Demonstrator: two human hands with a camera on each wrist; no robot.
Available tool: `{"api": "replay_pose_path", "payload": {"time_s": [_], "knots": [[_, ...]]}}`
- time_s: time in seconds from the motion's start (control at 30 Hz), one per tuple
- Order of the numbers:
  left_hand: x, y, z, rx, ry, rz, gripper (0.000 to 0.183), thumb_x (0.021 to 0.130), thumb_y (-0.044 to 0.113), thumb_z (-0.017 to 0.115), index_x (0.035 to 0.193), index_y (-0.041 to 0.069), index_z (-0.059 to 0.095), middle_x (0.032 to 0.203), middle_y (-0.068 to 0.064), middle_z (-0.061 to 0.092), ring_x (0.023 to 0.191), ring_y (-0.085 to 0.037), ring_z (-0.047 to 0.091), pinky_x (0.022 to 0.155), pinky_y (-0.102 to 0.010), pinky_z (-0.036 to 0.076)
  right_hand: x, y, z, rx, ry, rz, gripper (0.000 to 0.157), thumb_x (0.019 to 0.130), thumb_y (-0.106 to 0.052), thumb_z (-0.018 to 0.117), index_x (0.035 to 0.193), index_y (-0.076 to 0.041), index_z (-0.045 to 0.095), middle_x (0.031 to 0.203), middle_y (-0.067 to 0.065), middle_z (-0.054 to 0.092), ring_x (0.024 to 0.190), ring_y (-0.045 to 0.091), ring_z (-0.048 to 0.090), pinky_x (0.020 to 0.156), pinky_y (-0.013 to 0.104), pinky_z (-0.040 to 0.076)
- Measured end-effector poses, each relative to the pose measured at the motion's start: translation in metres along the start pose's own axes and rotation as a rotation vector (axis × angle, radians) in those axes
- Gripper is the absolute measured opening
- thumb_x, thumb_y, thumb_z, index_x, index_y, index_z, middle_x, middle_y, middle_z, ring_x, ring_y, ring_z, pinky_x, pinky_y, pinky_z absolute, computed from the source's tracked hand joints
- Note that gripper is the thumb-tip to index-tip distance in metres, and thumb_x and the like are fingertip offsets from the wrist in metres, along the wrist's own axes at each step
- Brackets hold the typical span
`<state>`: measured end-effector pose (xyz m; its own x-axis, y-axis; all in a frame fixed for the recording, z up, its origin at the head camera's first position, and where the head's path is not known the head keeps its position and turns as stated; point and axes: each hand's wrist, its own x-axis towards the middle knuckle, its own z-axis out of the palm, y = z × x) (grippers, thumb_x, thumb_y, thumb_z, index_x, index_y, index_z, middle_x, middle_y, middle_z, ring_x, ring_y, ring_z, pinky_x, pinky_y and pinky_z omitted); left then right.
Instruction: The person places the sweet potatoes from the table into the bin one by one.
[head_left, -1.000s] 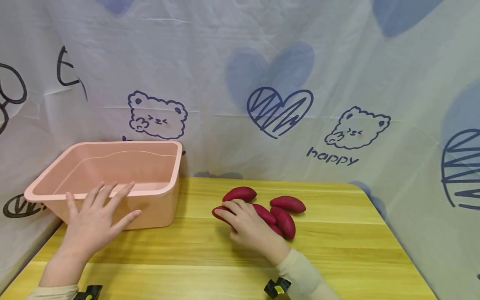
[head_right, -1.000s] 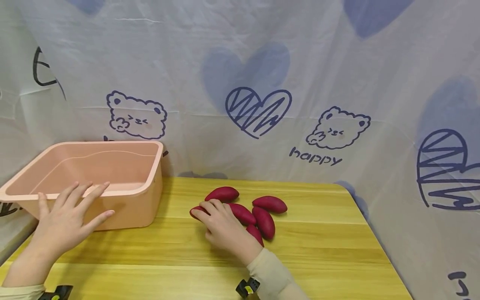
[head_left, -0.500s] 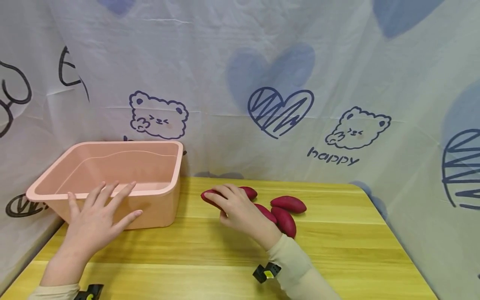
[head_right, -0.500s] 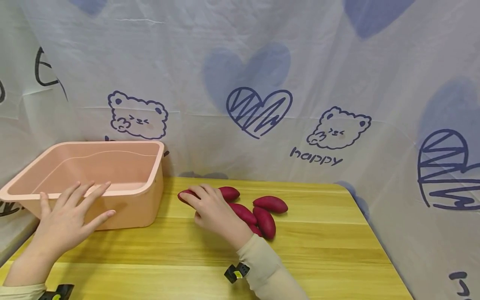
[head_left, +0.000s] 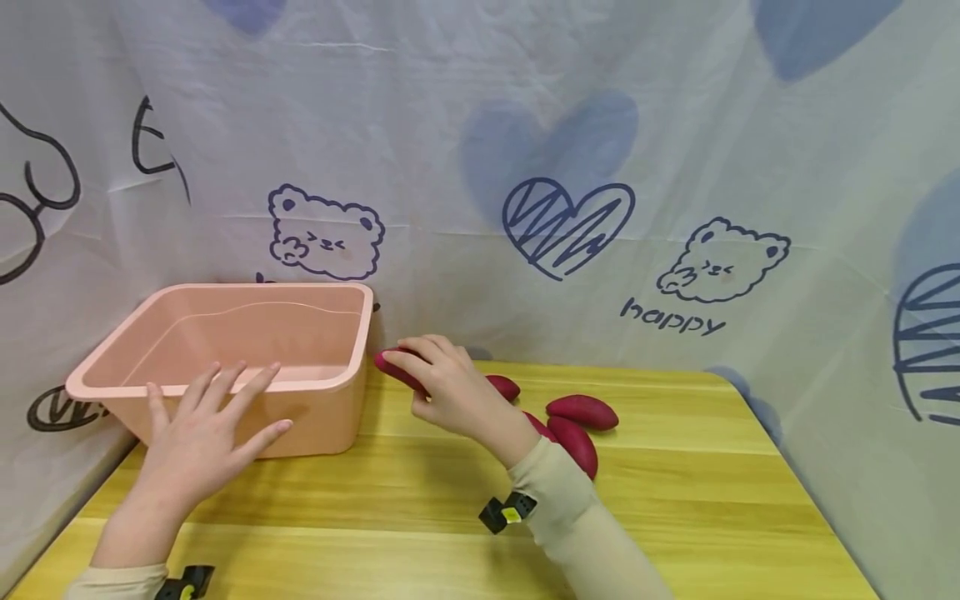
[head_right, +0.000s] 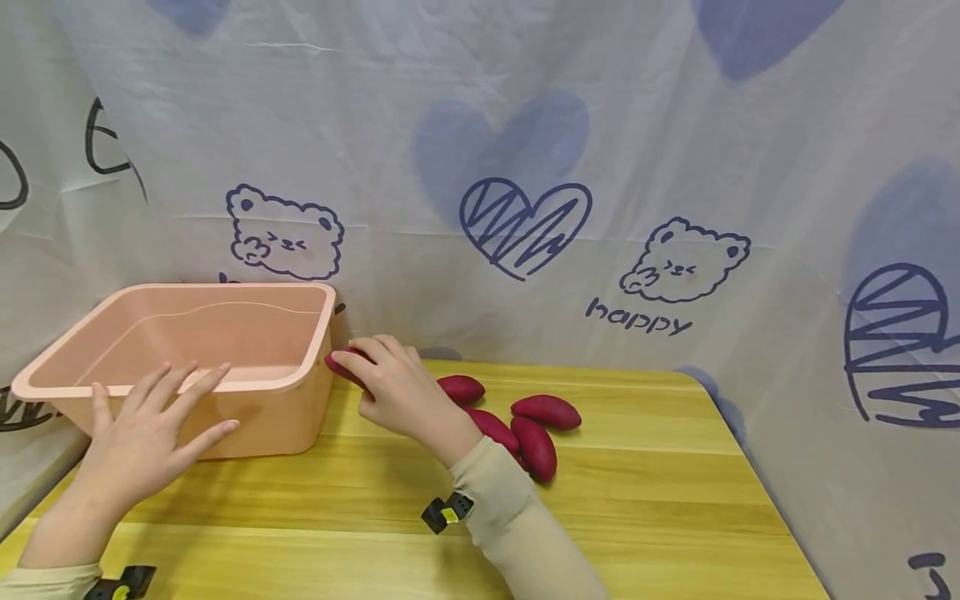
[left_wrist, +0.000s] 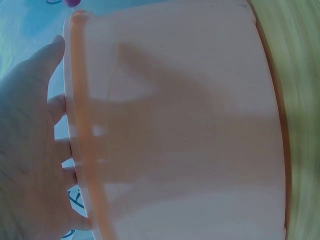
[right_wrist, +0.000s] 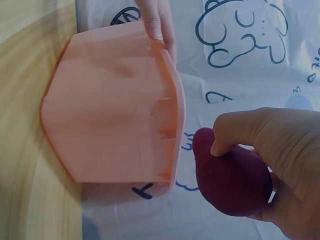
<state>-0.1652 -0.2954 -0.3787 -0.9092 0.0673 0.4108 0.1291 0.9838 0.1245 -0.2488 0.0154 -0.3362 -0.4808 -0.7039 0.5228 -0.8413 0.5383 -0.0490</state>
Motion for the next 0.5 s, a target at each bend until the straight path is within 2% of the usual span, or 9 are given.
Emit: {"api": "replay_pose_path", "payload": {"time_s": [0.23, 0.5], "knots": [[0.001, 0.002, 0.001, 0.004, 0.013, 0.002, 0.077, 0.088, 0.064, 0.055, 0.153, 0.044, 0.020, 0.153, -0.017, 0.035, 0.143, -0.042, 0.023, 0.107, -0.070, -0.023, 0.019, -0.004, 0.000, 0.026, -0.001, 0.013, 0.054, 0.081, -0.013, 0.071, 0.134, -0.020, 0.059, 0.136, 0.004, 0.058, 0.124, 0.022, 0.051, 0.100, 0.042, 0.049], [0.000, 0.001, 0.001, 0.010, 0.008, 0.003, 0.077, 0.088, 0.064, 0.056, 0.153, 0.043, 0.020, 0.152, -0.018, 0.036, 0.141, -0.044, 0.024, 0.106, -0.072, -0.023, 0.043, -0.011, 0.011, 0.030, -0.013, 0.021, 0.052, 0.084, -0.016, 0.068, 0.135, -0.022, 0.058, 0.139, 0.002, 0.056, 0.127, 0.021, 0.049, 0.100, 0.039, 0.049]]}}
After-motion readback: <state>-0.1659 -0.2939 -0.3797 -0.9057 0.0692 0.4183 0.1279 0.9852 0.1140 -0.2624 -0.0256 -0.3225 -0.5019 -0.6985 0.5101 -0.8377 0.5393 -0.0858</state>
